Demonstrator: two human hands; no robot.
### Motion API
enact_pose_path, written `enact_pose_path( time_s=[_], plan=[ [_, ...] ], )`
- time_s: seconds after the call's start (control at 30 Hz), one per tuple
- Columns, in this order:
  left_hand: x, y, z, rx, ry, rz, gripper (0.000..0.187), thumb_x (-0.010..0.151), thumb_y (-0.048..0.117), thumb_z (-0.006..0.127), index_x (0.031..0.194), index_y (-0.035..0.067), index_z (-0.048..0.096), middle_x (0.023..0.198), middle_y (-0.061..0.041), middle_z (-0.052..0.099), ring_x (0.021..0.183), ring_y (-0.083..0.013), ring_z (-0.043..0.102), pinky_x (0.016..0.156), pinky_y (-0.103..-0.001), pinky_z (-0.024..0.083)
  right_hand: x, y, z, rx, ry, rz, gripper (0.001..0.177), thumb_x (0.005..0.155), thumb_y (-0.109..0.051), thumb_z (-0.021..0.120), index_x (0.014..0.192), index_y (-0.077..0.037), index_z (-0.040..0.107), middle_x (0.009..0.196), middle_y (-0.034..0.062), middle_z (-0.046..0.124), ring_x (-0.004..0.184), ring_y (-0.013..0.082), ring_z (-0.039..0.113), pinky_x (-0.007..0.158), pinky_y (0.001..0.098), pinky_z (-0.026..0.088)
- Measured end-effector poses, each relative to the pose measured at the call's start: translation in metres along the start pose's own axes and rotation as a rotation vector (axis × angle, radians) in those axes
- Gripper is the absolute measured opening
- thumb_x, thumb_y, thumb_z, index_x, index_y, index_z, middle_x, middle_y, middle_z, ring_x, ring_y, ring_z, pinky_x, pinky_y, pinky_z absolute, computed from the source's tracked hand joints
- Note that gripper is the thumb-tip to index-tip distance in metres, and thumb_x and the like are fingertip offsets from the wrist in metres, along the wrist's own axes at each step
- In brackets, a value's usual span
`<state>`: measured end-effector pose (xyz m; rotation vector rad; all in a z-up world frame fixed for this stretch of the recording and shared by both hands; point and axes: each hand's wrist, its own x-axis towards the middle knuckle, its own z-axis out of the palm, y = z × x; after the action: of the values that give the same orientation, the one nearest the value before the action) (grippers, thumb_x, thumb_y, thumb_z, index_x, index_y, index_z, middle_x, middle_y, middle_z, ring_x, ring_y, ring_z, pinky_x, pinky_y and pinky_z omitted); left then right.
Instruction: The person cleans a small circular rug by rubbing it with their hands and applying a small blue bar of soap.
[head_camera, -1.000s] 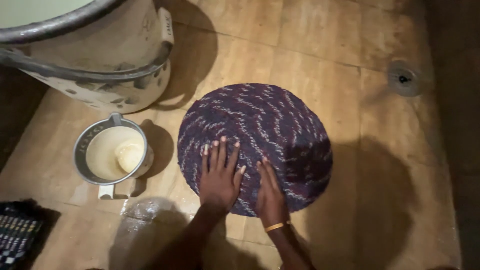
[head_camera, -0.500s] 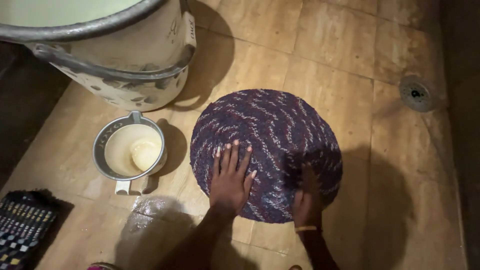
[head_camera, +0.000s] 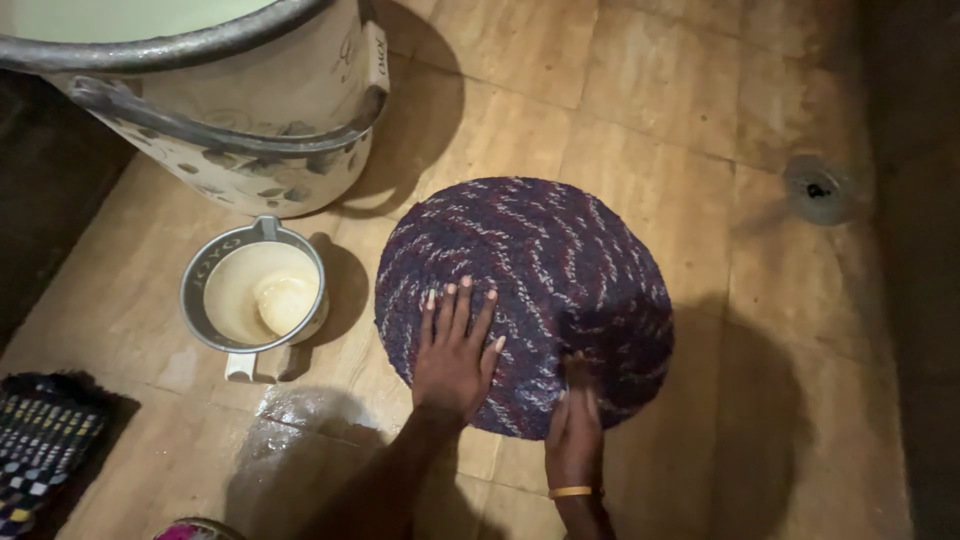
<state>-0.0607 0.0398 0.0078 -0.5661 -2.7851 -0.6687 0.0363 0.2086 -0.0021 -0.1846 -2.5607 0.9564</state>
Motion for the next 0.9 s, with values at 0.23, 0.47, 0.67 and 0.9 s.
enact_pose_path(
  time_s=[0.23, 0.47, 0.67, 0.9],
  plan=[
    [0.001, 0.003, -0.003, -0.012, -0.019, -0.017, 0.063, 0.103, 0.038, 0.047, 0.159, 0.013, 0.034, 0.166, -0.022, 0.026, 0.154, -0.0387, 0.022, 0.125, -0.054, 0.01, 0.025, 0.015, 0.007, -0.001, -0.037, -0.056, 0.057, 0.095, 0.006, 0.042, 0.152, 0.001, 0.045, 0.159, 0.0224, 0.046, 0.146, 0.0357, 0.046, 0.117, 0.0395, 0.038],
    [0.001, 0.001, -0.002, 0.004, -0.012, -0.003, 0.063, 0.103, 0.037, 0.047, 0.159, 0.013, 0.034, 0.165, -0.022, 0.026, 0.153, -0.0389, 0.022, 0.125, -0.055, 0.01, 0.038, 0.047, -0.007, -0.036, 0.047, -0.012, 0.057, 0.096, 0.003, 0.047, 0.153, -0.001, 0.045, 0.156, 0.0195, 0.05, 0.144, 0.0366, 0.048, 0.118, 0.0409, 0.037],
    [-0.001, 0.001, -0.002, -0.027, -0.006, -0.01, 0.062, 0.104, 0.038, 0.047, 0.16, 0.014, 0.033, 0.166, -0.021, 0.025, 0.155, -0.038, 0.021, 0.126, -0.054, 0.01, 0.023, 0.04, -0.021, 0.0, 0.101, 0.129, 0.052, 0.1, -0.003, 0.047, 0.152, -0.002, 0.044, 0.153, 0.0205, 0.053, 0.141, 0.0353, 0.051, 0.114, 0.0396, 0.041],
    [0.001, 0.001, -0.001, 0.007, 0.001, 0.005, 0.063, 0.103, 0.037, 0.047, 0.159, 0.013, 0.035, 0.165, -0.022, 0.027, 0.153, -0.0388, 0.023, 0.124, -0.054, 0.011, 0.004, 0.012, -0.014, -0.001, 0.095, 0.074, 0.05, 0.1, -0.001, 0.046, 0.151, 0.0, 0.046, 0.152, 0.0223, 0.053, 0.142, 0.0362, 0.051, 0.113, 0.0388, 0.041]
  ],
)
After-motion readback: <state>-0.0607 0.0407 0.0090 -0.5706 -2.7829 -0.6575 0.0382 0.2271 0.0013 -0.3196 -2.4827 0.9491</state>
